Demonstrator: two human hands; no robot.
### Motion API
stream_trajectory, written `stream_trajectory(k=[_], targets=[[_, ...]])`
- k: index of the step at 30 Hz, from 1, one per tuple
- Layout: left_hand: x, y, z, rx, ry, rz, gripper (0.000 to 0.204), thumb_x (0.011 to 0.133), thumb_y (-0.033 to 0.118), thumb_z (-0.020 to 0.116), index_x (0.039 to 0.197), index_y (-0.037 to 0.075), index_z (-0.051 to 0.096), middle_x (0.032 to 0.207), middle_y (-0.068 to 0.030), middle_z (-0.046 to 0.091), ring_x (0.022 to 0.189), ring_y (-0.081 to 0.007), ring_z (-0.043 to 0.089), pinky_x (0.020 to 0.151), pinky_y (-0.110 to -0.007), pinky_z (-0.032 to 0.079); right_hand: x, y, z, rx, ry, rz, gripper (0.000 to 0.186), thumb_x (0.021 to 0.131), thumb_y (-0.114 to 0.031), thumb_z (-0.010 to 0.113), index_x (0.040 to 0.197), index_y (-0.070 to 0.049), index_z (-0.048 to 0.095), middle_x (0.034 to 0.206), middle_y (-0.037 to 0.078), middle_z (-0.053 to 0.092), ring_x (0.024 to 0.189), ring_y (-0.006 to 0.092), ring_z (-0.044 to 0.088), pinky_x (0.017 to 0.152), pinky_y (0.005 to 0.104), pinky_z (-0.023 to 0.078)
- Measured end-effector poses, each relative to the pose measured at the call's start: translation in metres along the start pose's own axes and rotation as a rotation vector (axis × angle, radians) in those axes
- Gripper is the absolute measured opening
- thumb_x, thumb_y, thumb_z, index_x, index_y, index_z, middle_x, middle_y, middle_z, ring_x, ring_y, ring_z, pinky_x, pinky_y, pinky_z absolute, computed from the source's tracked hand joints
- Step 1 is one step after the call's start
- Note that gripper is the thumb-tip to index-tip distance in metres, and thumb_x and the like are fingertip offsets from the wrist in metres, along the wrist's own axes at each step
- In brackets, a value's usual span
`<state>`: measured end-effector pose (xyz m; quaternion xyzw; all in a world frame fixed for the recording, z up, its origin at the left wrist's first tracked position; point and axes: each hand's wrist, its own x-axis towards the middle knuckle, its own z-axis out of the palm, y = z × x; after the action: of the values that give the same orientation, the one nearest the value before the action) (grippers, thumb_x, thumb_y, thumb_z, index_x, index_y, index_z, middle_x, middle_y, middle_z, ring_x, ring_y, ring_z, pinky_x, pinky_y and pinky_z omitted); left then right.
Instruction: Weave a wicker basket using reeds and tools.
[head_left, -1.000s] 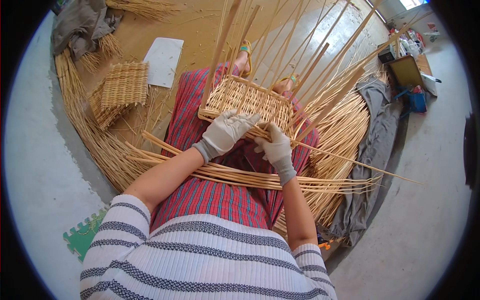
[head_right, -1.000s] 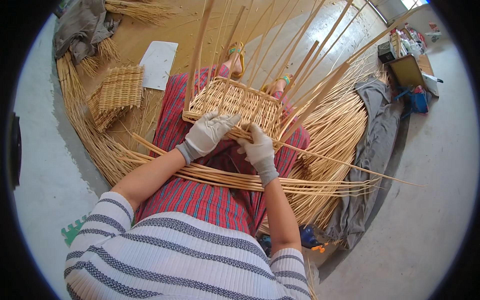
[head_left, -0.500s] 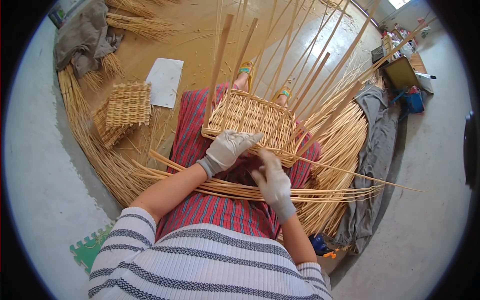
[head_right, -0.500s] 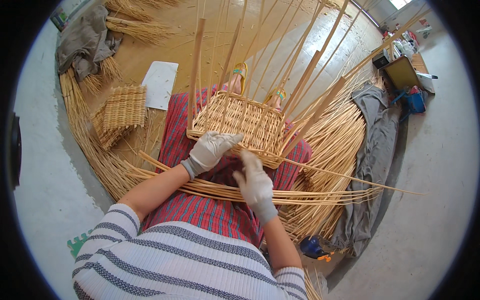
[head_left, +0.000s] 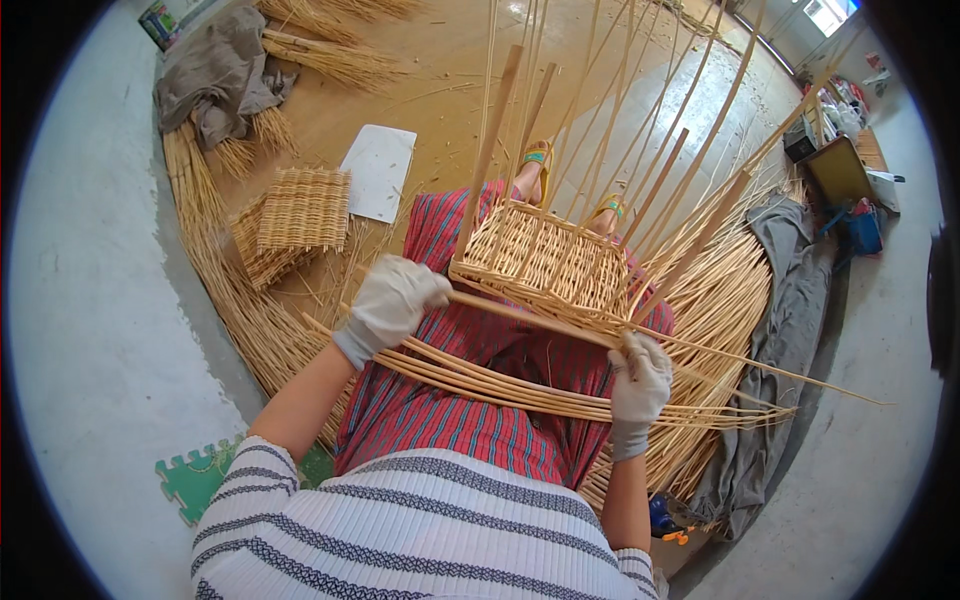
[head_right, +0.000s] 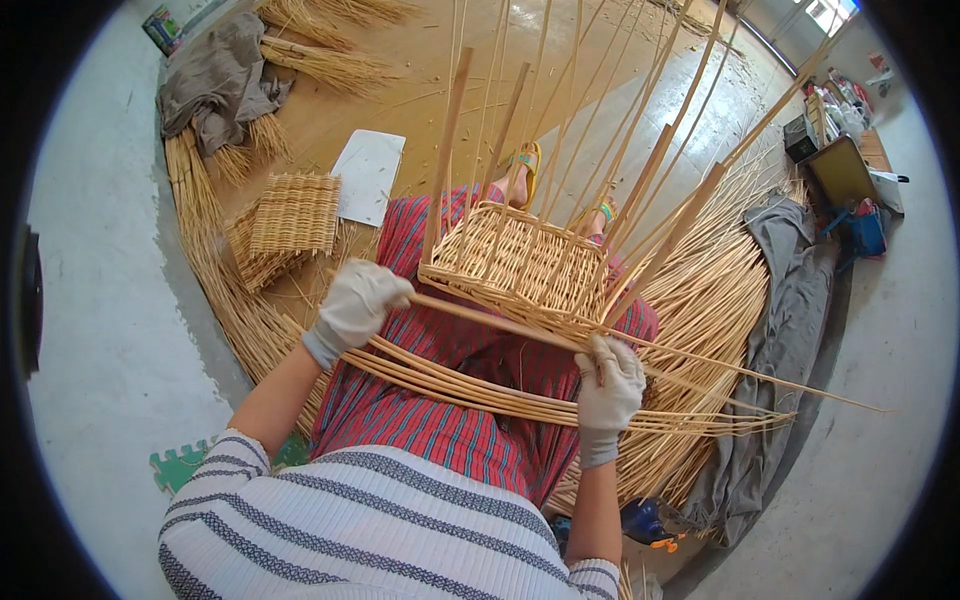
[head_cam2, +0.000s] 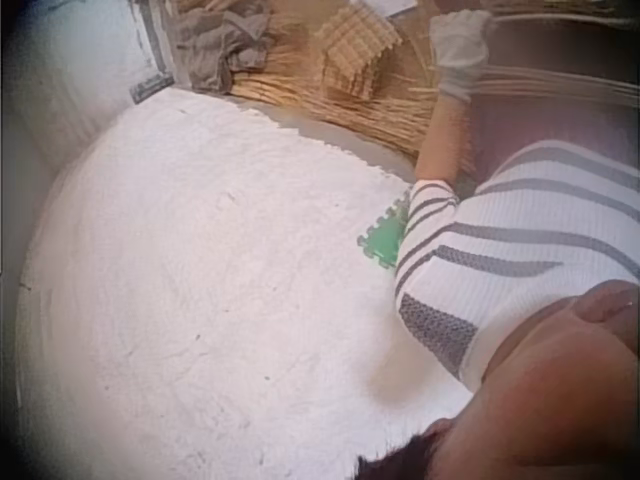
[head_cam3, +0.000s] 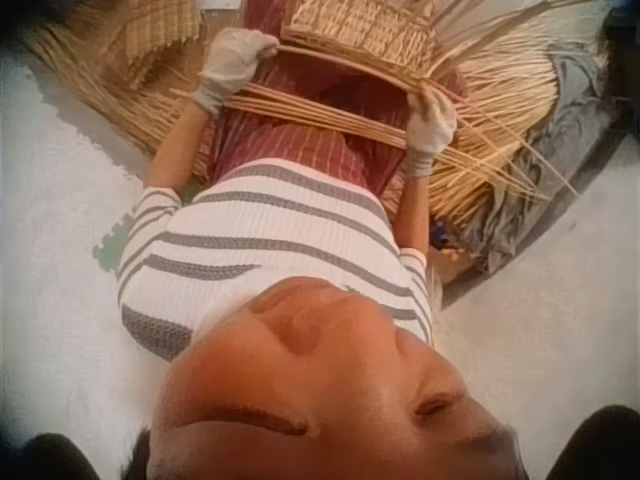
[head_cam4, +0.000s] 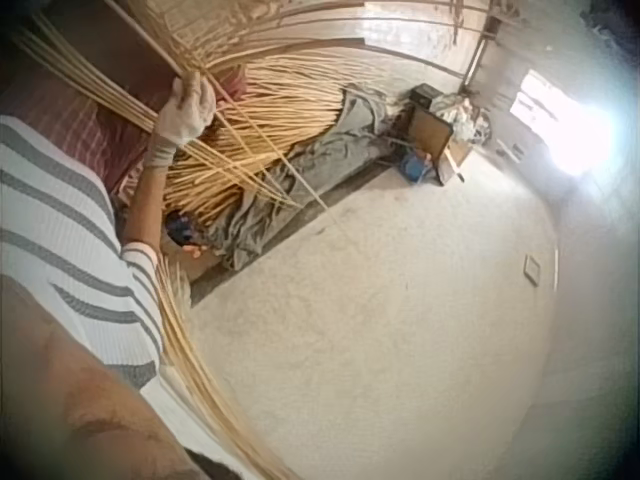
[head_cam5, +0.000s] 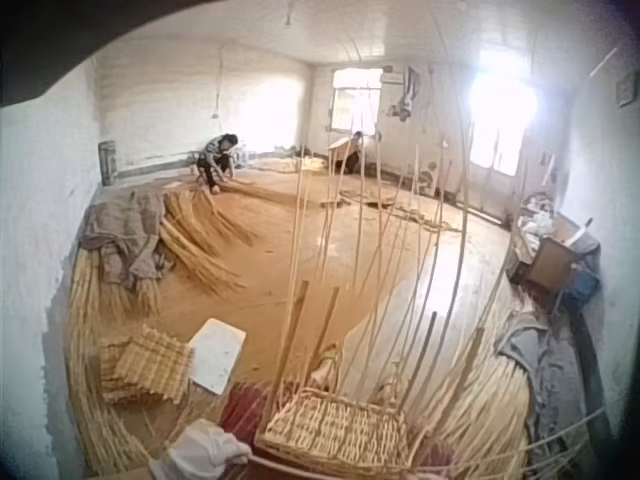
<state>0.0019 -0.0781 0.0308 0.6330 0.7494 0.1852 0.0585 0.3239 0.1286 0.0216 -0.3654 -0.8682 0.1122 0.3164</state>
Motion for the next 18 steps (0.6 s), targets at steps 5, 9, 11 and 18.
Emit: stream_trajectory(k=[5, 9, 11, 18], targets=[[0.014, 0.014, 0.027, -0.256, 0.249, 0.008, 0.008, 0.082, 0.011, 0.070, 0.090, 0.012, 0.070, 0.082, -0.0044, 0.071, 0.080, -0.0248, 0.067, 0.072, -0.038, 0.051, -0.007, -0.033, 0.002, 1.155, -0.458, 0.601, 0.040, 0.098, -0.007, 0.061, 0.137, -0.005, 0.051, 0.116, 0.015, 0.066, 0.108, 0.0246, 0.064, 0.089, 0.0399, 0.056], [0.029, 0.048, 0.048, -0.746, -0.010, 0.031, 0.014, 0.085, 0.013, 0.072, 0.098, 0.009, 0.069, 0.092, -0.0083, 0.071, 0.086, -0.0286, 0.068, 0.077, -0.040, 0.053, 0.007, -0.048, -0.008, 1.262, -0.259, 0.192, 0.027, 0.099, -0.011, 0.060, 0.125, -0.007, 0.053, 0.109, 0.016, 0.068, 0.105, 0.0291, 0.068, 0.087, 0.0402, 0.060], [0.037, 0.051, 0.054, -0.721, 0.034, 0.029, 0.025, 0.087, 0.016, 0.071, 0.111, 0.009, 0.066, 0.099, -0.0100, 0.071, 0.091, -0.0304, 0.068, 0.082, -0.041, 0.053, 0.020, -0.038, -0.020, 1.249, -0.076, 0.249, 0.024, 0.098, -0.012, 0.060, 0.122, -0.007, 0.056, 0.107, 0.016, 0.069, 0.102, 0.0289, 0.069, 0.082, 0.0387, 0.062], [0.052, 0.037, 0.101, -0.471, 0.259, -0.183, 0.047, 0.089, 0.010, 0.068, 0.134, 0.013, 0.055, 0.114, -0.0113, 0.070, 0.099, -0.0294, 0.069, 0.080, -0.036, 0.055, 0.005, -0.003, -0.043, 1.050, 0.294, 0.333, 0.014, 0.097, -0.014, 0.064, 0.104, -0.005, 0.058, 0.094, 0.015, 0.069, 0.091, 0.0274, 0.072, 0.067, 0.0319, 0.067]])
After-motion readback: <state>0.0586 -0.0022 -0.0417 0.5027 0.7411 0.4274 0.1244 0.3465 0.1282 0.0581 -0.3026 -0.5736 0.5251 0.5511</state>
